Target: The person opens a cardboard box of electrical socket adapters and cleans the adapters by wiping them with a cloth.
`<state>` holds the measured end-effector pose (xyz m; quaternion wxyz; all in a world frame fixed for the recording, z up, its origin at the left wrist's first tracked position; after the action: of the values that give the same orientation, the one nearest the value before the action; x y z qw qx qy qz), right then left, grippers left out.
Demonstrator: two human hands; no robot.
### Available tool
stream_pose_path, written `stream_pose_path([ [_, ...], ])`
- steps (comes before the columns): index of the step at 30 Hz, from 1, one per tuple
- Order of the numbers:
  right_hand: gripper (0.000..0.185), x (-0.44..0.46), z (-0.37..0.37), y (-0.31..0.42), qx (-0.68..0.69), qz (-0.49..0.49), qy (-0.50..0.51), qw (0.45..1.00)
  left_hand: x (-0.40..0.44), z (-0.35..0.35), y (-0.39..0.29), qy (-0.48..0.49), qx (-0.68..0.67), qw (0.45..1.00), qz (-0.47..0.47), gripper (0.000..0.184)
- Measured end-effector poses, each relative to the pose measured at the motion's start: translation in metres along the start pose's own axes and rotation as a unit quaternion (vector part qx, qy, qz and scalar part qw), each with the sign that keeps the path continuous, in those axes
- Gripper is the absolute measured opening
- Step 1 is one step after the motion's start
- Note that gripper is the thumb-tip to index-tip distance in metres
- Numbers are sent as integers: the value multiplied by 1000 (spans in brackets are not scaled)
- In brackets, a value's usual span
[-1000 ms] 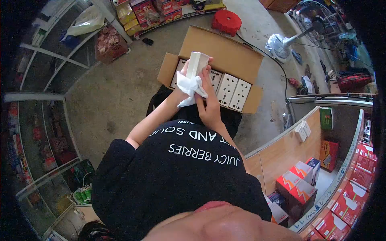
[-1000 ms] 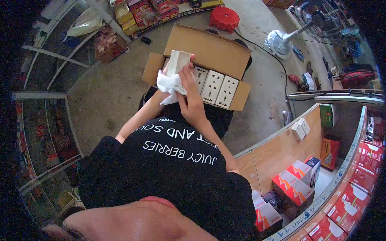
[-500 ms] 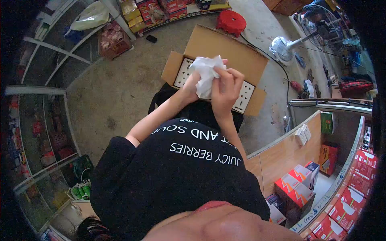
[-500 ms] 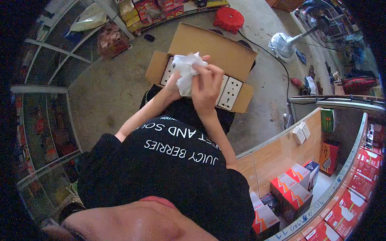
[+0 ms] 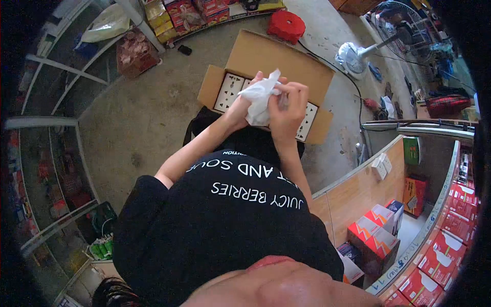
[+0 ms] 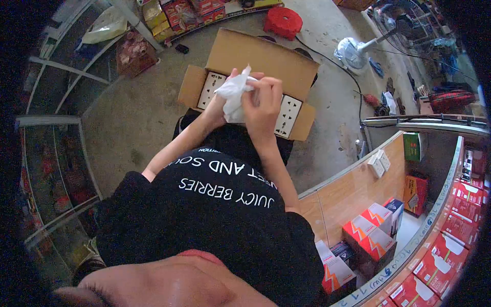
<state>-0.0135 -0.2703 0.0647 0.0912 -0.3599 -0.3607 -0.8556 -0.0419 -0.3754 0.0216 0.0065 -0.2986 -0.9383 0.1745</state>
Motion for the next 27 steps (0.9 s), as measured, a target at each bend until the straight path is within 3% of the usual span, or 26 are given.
stream_pose_path([
  [4, 23, -3, -1, 5, 20, -11, 13, 1000, 9, 13, -5, -4, -17, 1000, -13, 61],
  [6, 21, -21, 0, 5, 4, 30, 103, 994, 18, 43, -10, 130, -126, 983, 40, 63],
  [7, 20, -30, -1, 6, 11, 42, 114, 993, 7, 18, -14, 53, -81, 995, 29, 66],
  [8, 20, -37, 2, 6, 13, 44, 116, 992, 2, 8, -12, 53, -82, 995, 27, 66],
  [10, 20, -41, 10, 4, 53, -36, 104, 993, 1, -1, -8, -46, -33, 998, -5, 66],
  [14, 25, -28, 9, -8, 5, 8, 13, 1000, 5, 10, -6, 35, -21, 999, 21, 64],
  [16, 29, -18, 10, -1, -1, -21, 6, 1000, 4, 11, -4, 38, 3, 999, 20, 64],
  [18, 23, -11, 8, -2, 3, -66, -24, 998, 3, 12, 3, -35, 1, 999, 29, 63],
  [20, 27, -13, 7, 0, -10, -40, -22, 999, 1, 6, 3, -63, 3, 998, 12, 65],
  [26, 42, -37, 12, 9, -2, 44, 102, 994, 13, 42, -4, 102, -69, 991, 47, 65],
  [27, 44, -43, 14, 7, 2, 49, 126, 991, 6, 35, -6, 91, -105, 989, 54, 64],
])
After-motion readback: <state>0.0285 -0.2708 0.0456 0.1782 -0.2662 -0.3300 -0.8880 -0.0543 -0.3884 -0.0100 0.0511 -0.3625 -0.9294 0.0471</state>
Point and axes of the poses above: each hand's wrist, its own x-axis towards the middle knuckle, its own z-axis out of the back of the hand, y = z × x, the point moved 1 cm from there along x, towards the middle knuckle, and after that the axes turned 12 degrees about -x, right-handed, at the moved point
